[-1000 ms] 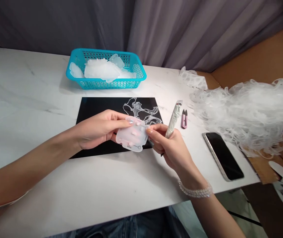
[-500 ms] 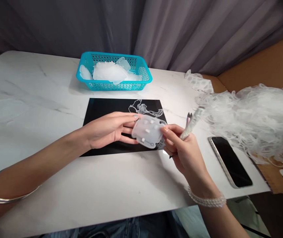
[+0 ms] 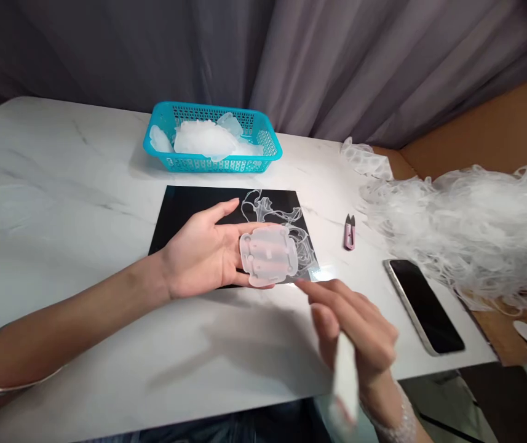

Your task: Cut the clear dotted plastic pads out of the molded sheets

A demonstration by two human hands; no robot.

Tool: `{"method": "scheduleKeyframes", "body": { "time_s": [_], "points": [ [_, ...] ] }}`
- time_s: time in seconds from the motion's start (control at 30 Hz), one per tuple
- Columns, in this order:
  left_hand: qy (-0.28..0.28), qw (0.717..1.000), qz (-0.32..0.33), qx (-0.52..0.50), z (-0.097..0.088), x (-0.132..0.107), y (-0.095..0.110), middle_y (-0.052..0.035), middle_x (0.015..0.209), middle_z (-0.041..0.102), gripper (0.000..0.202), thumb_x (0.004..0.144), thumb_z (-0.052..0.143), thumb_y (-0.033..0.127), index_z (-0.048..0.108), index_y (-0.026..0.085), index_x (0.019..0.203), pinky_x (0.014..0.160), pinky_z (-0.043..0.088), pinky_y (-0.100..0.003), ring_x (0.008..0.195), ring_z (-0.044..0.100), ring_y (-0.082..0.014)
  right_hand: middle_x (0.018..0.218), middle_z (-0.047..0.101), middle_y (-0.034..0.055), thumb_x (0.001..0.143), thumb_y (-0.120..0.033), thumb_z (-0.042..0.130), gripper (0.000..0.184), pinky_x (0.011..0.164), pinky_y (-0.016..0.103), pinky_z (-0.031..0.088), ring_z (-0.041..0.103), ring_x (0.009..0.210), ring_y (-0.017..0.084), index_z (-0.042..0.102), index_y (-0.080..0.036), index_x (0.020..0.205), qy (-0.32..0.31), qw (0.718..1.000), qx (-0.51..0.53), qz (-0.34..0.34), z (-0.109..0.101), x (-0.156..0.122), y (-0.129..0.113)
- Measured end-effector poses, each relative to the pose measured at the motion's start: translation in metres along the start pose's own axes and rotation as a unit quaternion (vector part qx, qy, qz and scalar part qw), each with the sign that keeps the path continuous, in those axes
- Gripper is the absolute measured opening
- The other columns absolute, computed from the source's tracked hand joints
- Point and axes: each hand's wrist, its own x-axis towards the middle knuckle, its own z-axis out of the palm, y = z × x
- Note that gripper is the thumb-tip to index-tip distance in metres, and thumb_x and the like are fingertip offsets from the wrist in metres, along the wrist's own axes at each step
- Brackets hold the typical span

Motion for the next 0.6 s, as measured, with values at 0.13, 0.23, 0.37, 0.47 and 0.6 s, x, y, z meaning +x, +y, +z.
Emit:
{"method": "scheduleKeyframes", "body": {
  "time_s": [0.13,0.23,0.37,0.47,0.6],
  "points": [
    [-0.004,1.0,0.006,-0.004,0.001,-0.003,0.003,-0.0203,0.137,0.06,0.072,0.094,0.037,0.064,0.048,0.013,0.145,0.11,0.036,-0.059,0.134,0.05,-0.0374,0.065,0.059,0.0019,0.1,-0.022,0.049,0.028,0.05,0.028,0.036,0.054,0.057,0.013,0.076,-0.018,0.093,0.09,0.98,0.071,0.162,-0.012,-0.009,0.016],
    [-0.008,1.0,0.012,-0.003,0.001,-0.003,0.003,-0.0201,0.134,0.063,0.072,0.094,0.038,0.063,0.048,0.013,0.144,0.11,0.037,-0.06,0.135,0.049,-0.0379,0.063,0.057,0.0029,0.101,-0.033,0.05,0.036,0.048,0.027,0.033,0.049,0.056,0.013,0.076,-0.017,0.082,0.136,0.943,0.12,0.278,-0.017,-0.013,0.025],
    [-0.01,1.0,0.017,0.002,0.001,-0.003,0.002,-0.0188,0.131,0.065,0.071,0.095,0.038,0.062,0.047,0.013,0.145,0.108,0.039,-0.06,0.138,0.046,-0.0384,0.061,0.056,0.0025,0.098,-0.038,0.056,0.037,0.046,0.026,0.028,0.046,0.054,0.011,0.076,-0.016,0.078,0.173,0.916,0.163,0.324,-0.018,-0.016,0.028],
    [-0.004,1.0,0.019,0.007,0.001,-0.003,0.002,-0.0175,0.13,0.066,0.07,0.094,0.039,0.062,0.048,0.014,0.145,0.107,0.041,-0.059,0.139,0.045,-0.0381,0.063,0.058,0.0027,0.099,-0.037,0.056,0.035,0.048,0.025,0.03,0.047,0.056,0.011,0.077,-0.017,0.08,0.151,0.915,0.182,0.328,-0.018,-0.018,0.028],
    [0.008,1.0,0.016,0.006,0.0,-0.001,0.003,-0.0164,0.13,0.066,0.07,0.094,0.039,0.063,0.052,0.014,0.142,0.105,0.044,-0.058,0.137,0.048,-0.0381,0.067,0.059,0.0029,0.1,-0.038,0.053,0.036,0.051,0.026,0.033,0.049,0.06,0.012,0.077,-0.019,0.081,0.107,0.915,0.179,0.345,-0.018,-0.022,0.028]
  ]
}}
